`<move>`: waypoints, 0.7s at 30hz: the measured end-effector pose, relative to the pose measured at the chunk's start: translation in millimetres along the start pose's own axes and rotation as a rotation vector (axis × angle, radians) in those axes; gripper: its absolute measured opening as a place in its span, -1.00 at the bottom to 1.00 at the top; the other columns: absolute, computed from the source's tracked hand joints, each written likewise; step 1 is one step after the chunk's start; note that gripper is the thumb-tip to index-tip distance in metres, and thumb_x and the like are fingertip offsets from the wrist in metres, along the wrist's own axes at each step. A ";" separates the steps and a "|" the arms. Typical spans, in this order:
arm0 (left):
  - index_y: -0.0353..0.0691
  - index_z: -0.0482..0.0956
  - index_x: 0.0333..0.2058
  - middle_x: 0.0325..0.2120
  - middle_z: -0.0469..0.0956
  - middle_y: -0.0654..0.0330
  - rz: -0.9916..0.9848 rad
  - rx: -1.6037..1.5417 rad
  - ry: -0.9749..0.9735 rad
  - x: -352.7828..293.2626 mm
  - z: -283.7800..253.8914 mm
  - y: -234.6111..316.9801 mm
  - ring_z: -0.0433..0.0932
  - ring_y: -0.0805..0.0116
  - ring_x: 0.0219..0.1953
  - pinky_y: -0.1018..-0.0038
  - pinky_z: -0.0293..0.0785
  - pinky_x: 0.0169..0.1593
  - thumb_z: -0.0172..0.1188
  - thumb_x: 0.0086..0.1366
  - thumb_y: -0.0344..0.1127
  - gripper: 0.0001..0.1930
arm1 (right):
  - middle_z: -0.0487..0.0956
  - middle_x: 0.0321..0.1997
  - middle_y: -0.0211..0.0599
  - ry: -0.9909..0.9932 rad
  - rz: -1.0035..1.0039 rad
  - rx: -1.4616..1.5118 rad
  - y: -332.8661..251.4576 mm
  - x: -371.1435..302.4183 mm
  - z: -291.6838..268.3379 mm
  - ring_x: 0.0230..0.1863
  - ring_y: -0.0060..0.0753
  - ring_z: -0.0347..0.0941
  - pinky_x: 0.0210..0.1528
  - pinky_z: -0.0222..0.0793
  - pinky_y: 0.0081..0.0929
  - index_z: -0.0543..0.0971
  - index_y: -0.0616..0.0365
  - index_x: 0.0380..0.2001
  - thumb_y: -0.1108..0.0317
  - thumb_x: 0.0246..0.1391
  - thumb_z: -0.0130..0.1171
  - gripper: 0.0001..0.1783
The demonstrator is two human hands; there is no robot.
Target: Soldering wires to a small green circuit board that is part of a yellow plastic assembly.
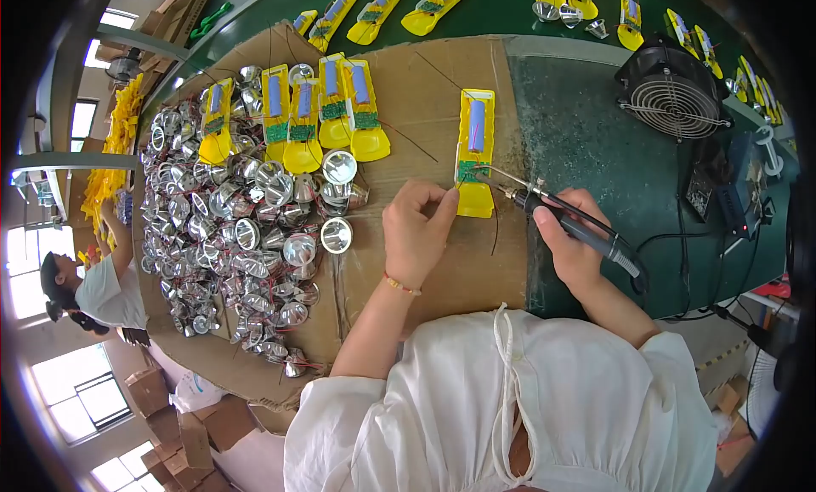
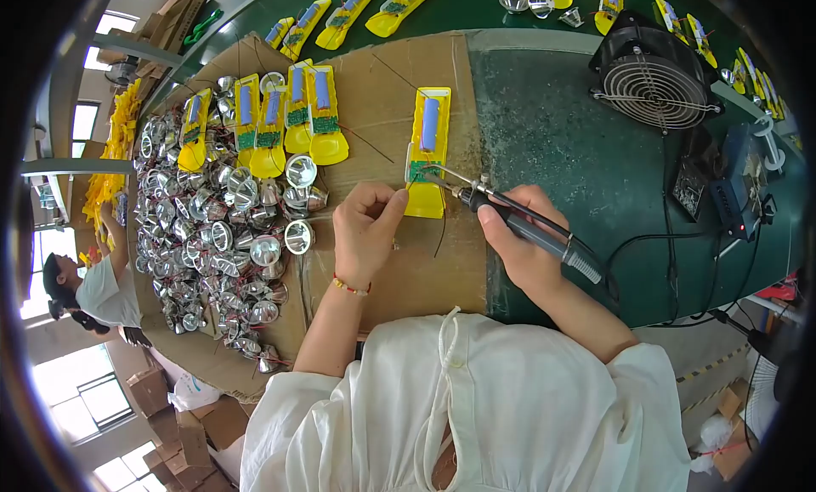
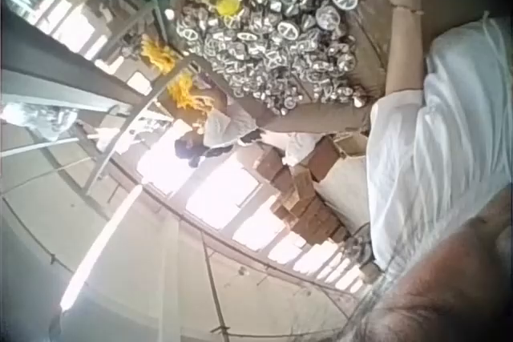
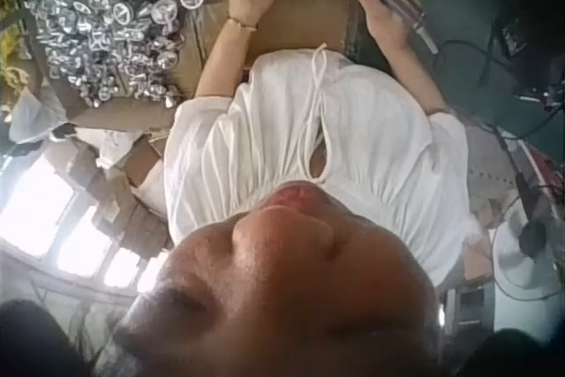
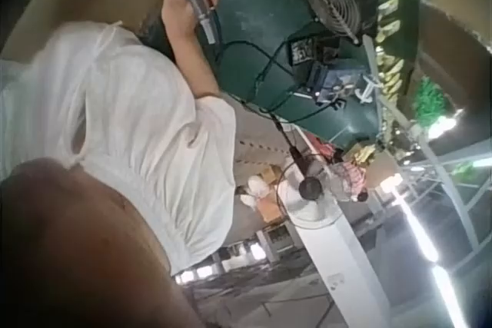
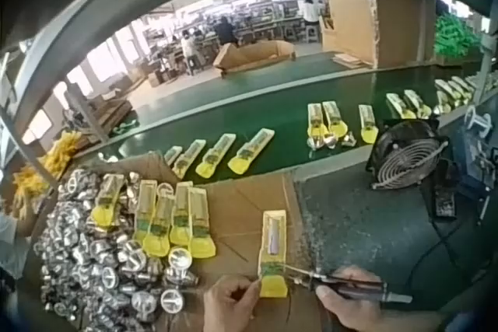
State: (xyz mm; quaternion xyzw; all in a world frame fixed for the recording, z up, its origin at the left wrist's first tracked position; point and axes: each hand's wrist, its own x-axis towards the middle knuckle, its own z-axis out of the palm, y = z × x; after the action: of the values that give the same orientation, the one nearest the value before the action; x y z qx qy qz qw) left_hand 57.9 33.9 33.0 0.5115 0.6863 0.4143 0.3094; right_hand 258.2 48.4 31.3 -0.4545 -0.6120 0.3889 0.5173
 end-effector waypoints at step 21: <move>-0.36 0.52 -0.53 -0.56 0.48 0.14 -0.020 0.022 -0.002 1.2 -0.8 4.7 0.45 0.40 -0.60 0.54 0.38 -0.46 0.20 0.07 -0.41 -0.88 | 0.42 -0.54 -0.48 0.086 0.116 0.120 6.8 -12.0 -9.8 -0.54 -0.73 0.23 -0.50 0.16 -0.73 0.47 0.23 -0.42 0.45 -0.08 0.25 -0.83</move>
State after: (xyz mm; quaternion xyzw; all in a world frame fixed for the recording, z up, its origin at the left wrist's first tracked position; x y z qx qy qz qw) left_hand 59.0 35.5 37.5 0.5084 0.6955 0.4031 0.3086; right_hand 269.5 38.9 23.1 -0.4737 -0.5374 0.4341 0.5461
